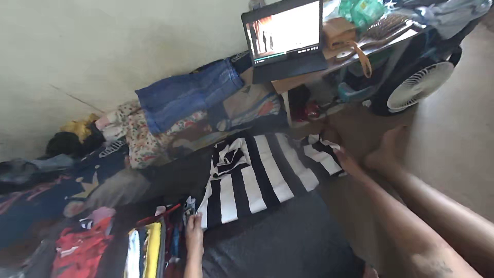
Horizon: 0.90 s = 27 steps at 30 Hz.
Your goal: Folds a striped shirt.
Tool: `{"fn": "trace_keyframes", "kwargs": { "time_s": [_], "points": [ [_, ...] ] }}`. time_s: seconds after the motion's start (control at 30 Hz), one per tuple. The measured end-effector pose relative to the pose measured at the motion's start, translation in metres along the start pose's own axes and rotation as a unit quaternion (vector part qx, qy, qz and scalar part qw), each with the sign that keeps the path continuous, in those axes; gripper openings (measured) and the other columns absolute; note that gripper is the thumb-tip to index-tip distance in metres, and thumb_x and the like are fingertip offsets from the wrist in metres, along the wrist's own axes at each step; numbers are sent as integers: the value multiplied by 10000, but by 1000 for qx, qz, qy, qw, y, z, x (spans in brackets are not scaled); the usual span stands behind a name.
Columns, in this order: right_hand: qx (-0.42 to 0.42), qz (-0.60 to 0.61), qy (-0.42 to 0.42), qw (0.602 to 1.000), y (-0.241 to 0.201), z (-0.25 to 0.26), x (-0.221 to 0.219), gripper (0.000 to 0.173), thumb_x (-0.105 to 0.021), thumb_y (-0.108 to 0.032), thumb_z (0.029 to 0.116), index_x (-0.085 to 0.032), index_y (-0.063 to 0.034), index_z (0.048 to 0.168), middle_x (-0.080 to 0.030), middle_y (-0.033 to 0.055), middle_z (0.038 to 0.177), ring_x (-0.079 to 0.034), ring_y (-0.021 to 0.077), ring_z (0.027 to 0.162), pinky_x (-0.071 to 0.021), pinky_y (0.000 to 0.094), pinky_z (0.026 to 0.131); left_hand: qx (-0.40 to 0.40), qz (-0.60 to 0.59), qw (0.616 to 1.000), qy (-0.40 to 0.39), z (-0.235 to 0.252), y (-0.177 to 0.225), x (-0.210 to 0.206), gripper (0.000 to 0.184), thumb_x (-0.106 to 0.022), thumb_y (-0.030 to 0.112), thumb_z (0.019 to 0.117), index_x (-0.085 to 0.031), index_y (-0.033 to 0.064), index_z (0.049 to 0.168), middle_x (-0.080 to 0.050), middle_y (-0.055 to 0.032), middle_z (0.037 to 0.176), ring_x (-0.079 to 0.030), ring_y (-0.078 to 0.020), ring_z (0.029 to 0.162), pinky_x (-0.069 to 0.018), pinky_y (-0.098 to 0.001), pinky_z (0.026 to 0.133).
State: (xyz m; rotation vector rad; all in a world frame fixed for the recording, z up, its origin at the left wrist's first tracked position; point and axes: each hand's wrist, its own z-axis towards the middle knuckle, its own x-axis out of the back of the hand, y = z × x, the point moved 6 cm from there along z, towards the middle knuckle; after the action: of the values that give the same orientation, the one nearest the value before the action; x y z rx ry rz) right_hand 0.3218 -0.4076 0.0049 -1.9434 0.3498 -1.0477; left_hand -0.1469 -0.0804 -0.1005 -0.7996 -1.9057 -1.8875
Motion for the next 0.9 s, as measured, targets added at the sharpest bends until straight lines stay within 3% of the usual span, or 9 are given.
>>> {"fn": "trace_keyframes", "kwargs": {
  "time_s": [0.07,0.13,0.2,0.27,0.4,0.5,0.7,0.77,0.9],
  "points": [
    [-34,-40,-49,997,11,7,-6,457,-447,-158,1106,-438,137,1455,-490,348,1460,-479,450,1373,-330,514,1167,-19,106,994,-1,-2,4,-2,474,-477,302,1096,-584,-121,1282,-615,-355,1222,-596,-454,1166,-436,-626,1019],
    [-69,-100,-141,983,57,33,-24,496,-432,-237,1118,-393,45,1523,-454,285,1522,-444,414,1414,-325,527,1176,-28,186,982,4,-6,11,-2,501,-461,343,1103,-609,-110,1257,-644,-351,1168,-626,-477,1133,-447,-645,1008],
    [1,-103,-22,994,136,77,-52,492,-514,-340,1086,-544,1,1439,-593,309,1363,-558,486,1282,-399,665,1088,-50,194,979,33,-8,18,5,472,-466,308,1104,-617,-126,1210,-659,-339,1097,-645,-453,1061,-467,-605,976],
    [40,-102,32,993,170,97,-51,508,-560,-412,1055,-586,-38,1398,-642,321,1253,-608,529,1174,-428,751,992,-91,187,976,60,-11,26,18,456,-488,301,1096,-627,-130,1147,-663,-316,1007,-654,-416,962,-489,-580,908],
    [39,-140,58,988,127,47,-6,490,-610,-377,1037,-541,-94,1431,-658,358,1121,-631,587,1041,-448,781,879,-176,225,957,50,-40,49,48,440,-552,296,1062,-638,-133,1108,-666,-322,913,-660,-475,883,-489,-641,835],
    [27,-211,72,974,141,3,2,530,-624,-393,1025,-519,-116,1465,-666,373,1077,-628,616,1022,-448,775,860,-190,243,951,4,-62,34,64,452,-634,308,1011,-643,-128,1128,-670,-344,927,-656,-531,896,-470,-694,848],
    [1,-229,46,972,201,-44,-16,468,-500,-323,1084,-600,54,1342,-647,369,1203,-609,566,1156,-431,720,994,-56,303,916,-258,-70,-37,35,479,-505,286,1091,-529,-78,1402,-611,-360,1284,-584,-508,1240,-404,-657,1078],
    [-15,-202,103,974,186,-55,-3,465,-481,-333,1090,-618,59,1301,-655,359,1194,-617,548,1155,-434,698,996,-61,320,913,-245,-70,-31,35,484,-448,302,1112,-501,-49,1441,-615,-362,1276,-594,-520,1225,-413,-668,1061],
    [-29,-189,157,969,187,-76,20,552,-498,-441,1070,-646,70,1219,-673,352,1122,-637,534,1110,-438,693,972,-193,301,928,-102,-79,-4,50,452,-450,270,1105,-570,-92,1347,-673,-392,1016,-664,-600,961,-478,-732,859]
  ]
}}
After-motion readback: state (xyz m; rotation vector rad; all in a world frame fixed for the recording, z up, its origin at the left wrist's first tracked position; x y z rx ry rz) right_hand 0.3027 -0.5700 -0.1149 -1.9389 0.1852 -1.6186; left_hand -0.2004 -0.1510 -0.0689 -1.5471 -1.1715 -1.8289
